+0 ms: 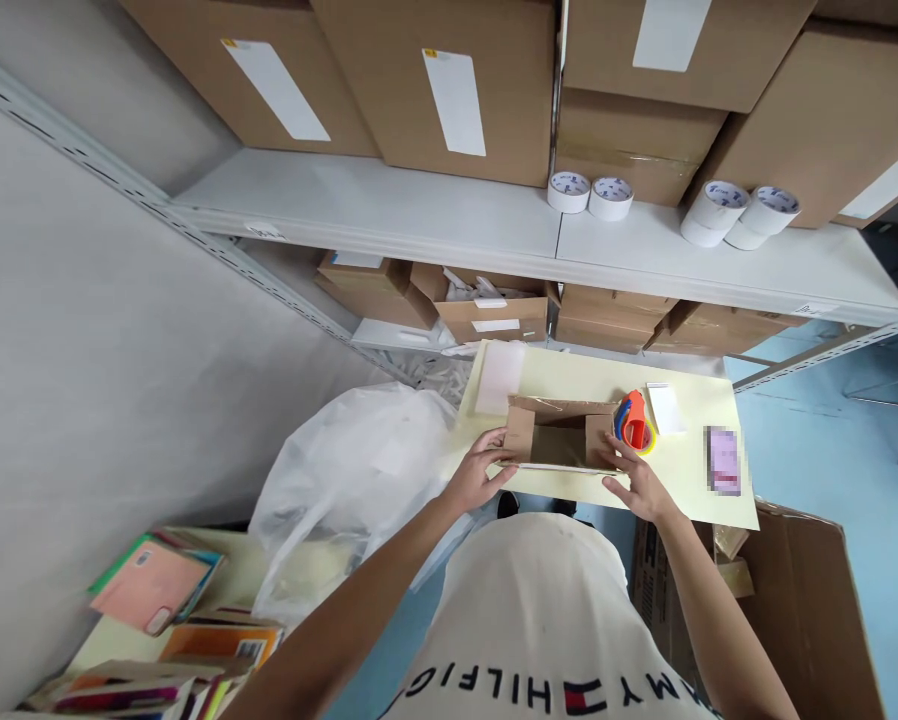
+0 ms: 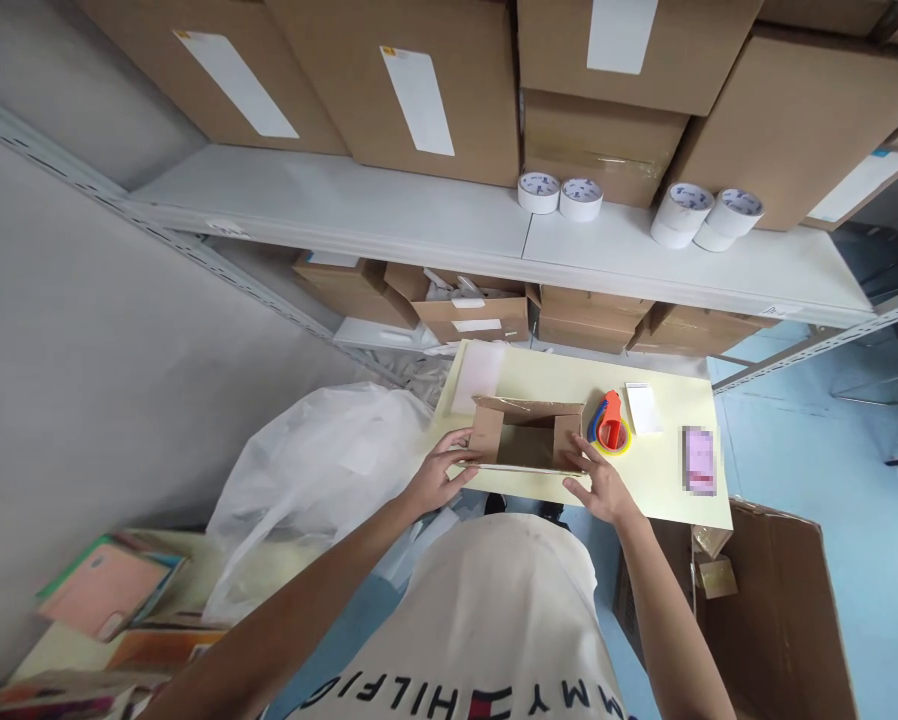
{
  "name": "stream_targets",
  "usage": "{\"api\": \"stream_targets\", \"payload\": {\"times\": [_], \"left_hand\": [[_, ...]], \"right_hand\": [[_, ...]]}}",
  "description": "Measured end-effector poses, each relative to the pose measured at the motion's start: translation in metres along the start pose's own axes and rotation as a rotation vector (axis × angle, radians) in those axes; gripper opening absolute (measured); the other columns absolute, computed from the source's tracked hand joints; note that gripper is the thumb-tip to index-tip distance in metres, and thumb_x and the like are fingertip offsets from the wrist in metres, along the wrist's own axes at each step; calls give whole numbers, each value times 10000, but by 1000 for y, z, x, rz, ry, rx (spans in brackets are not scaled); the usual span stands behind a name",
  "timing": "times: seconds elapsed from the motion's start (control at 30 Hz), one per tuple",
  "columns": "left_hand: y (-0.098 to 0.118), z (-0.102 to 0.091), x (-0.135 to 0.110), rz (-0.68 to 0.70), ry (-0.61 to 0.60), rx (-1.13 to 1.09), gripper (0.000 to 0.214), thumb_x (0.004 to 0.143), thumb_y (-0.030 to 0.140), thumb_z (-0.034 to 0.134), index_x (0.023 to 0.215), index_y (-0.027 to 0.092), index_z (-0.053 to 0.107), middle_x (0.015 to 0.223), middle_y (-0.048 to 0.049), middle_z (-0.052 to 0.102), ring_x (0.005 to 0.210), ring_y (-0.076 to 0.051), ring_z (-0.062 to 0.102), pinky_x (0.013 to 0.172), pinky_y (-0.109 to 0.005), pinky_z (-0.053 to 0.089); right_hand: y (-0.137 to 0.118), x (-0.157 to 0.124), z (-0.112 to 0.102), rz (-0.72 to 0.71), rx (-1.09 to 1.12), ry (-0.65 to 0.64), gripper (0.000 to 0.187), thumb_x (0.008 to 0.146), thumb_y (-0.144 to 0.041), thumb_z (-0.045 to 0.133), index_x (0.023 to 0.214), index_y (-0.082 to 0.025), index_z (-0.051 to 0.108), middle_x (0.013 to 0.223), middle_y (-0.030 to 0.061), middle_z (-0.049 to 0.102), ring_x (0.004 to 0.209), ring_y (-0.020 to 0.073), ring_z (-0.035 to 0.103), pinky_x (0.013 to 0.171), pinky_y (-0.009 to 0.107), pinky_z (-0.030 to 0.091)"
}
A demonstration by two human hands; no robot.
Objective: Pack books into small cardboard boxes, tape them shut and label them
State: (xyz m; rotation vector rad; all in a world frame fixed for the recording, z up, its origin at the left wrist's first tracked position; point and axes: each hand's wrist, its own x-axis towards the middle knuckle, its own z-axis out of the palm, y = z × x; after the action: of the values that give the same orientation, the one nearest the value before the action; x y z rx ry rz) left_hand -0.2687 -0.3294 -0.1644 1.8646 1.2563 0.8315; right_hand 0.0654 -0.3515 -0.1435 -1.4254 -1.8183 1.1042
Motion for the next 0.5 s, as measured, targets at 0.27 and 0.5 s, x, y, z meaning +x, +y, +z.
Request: {"api": "stream_targets", "payload": {"times": [0.27,0.5], "left_hand": [[-9,8,4,-108,170,-76,415,827,264,612,1224,217,502,1170,-81,630,908,-161,647,834,-343,568],[-17,4,20,-213,135,-150,902,752,277,689,1500,272,185,1523,-170,321,1159,-233,597,832,-347,581]], "right_hand": [[20,22,4,89,-32,315,795,794,-503,667,1481,-275,340,1470,180,421,1058,299,650,816,489,590],[27,58,-2,142,124,105,1021,709,-417,746,1532,-326,149,1538,157,350,1272,330,531,895,468,541]]}}
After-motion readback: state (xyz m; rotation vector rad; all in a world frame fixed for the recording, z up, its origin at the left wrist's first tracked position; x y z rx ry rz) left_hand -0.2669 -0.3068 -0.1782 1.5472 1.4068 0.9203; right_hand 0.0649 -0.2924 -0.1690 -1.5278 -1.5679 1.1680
